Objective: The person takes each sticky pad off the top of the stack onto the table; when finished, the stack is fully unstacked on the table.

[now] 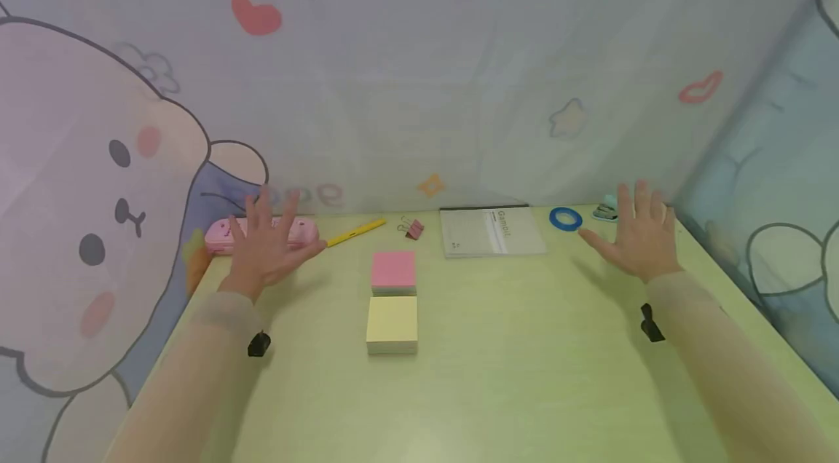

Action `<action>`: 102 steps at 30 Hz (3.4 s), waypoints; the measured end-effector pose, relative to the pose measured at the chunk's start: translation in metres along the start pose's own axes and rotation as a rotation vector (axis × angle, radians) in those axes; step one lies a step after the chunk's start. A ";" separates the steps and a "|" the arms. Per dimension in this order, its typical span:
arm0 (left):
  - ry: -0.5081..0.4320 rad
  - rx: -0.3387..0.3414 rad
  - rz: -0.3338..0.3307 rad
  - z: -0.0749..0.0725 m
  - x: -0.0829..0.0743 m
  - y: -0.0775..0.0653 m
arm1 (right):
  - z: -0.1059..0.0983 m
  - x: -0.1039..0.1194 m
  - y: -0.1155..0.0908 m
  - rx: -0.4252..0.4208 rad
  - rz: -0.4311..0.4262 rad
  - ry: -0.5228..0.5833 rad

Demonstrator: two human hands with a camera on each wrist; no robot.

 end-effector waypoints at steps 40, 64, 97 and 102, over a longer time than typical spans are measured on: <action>-1.070 0.519 0.263 0.041 -0.100 -0.079 | 0.094 0.280 0.010 0.539 -0.417 0.593; -1.022 0.519 0.231 0.051 -0.097 -0.080 | 0.098 0.289 0.017 0.488 -0.368 0.597; -1.007 0.516 0.202 0.047 -0.100 -0.082 | 0.083 0.216 -0.005 0.497 -0.455 0.319; -1.007 0.516 0.199 0.051 -0.098 -0.081 | 0.084 0.224 -0.002 0.475 -0.487 0.293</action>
Point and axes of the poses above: each hand's wrist, its own y-axis towards the middle knuckle, its own z-axis out of the palm, x = y × z, the point moved 3 cm from there along y, towards the middle knuckle, and after that the axes turned 3 degrees about x, right-handed, at the moved point
